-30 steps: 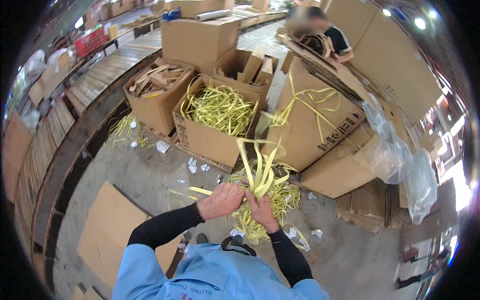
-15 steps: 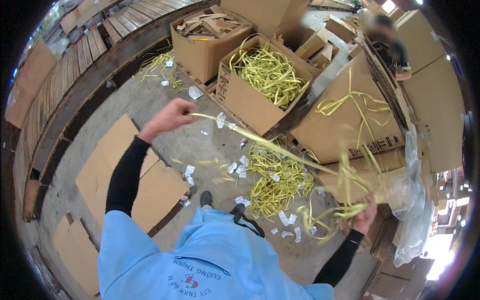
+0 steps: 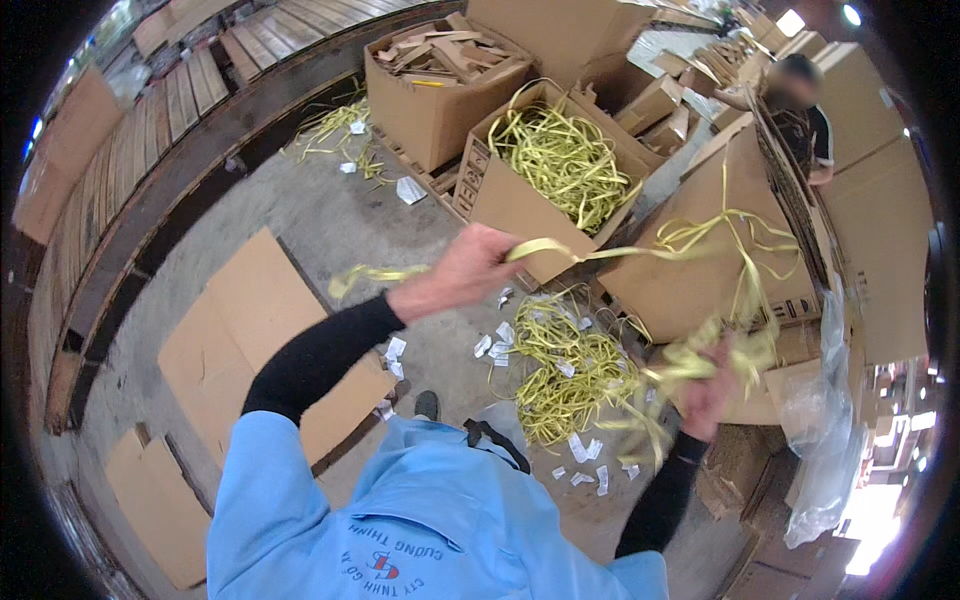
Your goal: The person repeatedly picks up yellow straps from a cardboard box, untangles them, and places them back into the box. The task involves continuous handling of the straps without using any tools.
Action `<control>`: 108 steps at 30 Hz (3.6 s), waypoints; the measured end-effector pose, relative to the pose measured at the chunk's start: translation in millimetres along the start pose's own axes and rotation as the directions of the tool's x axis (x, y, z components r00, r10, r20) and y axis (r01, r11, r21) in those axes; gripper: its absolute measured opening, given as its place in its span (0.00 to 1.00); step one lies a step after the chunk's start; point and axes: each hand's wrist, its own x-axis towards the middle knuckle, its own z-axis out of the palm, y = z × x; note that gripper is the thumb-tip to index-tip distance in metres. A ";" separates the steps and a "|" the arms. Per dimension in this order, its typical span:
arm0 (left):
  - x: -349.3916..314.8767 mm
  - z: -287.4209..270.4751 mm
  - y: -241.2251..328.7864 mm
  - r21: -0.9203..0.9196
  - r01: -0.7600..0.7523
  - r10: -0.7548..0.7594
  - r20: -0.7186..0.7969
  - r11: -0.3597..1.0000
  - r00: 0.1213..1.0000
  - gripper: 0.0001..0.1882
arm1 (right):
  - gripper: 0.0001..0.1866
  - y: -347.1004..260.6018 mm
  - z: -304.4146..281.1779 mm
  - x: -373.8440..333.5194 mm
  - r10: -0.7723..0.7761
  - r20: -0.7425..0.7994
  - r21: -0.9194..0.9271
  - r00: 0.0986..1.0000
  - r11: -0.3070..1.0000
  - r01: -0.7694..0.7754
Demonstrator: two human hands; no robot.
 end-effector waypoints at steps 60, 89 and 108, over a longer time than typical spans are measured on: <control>498.5 241.5 -604.3 0.202 -0.447 0.058 0.863 0.871 0.502 0.44 | 0.29 560.7 399.5 582.7 0.736 -0.244 -0.914 0.631 0.044 -0.404; 446.4 123.9 -566.0 0.447 -0.524 -0.167 0.852 0.725 0.496 0.21 | 0.32 650.0 248.0 49.1 0.589 -0.715 0.695 -0.376 0.541 -0.475; 199.8 366.0 -339.8 0.254 0.962 -0.475 0.837 -0.100 -0.271 0.32 | 0.15 230.5 319.2 21.0 0.073 0.258 0.841 0.963 0.474 -0.262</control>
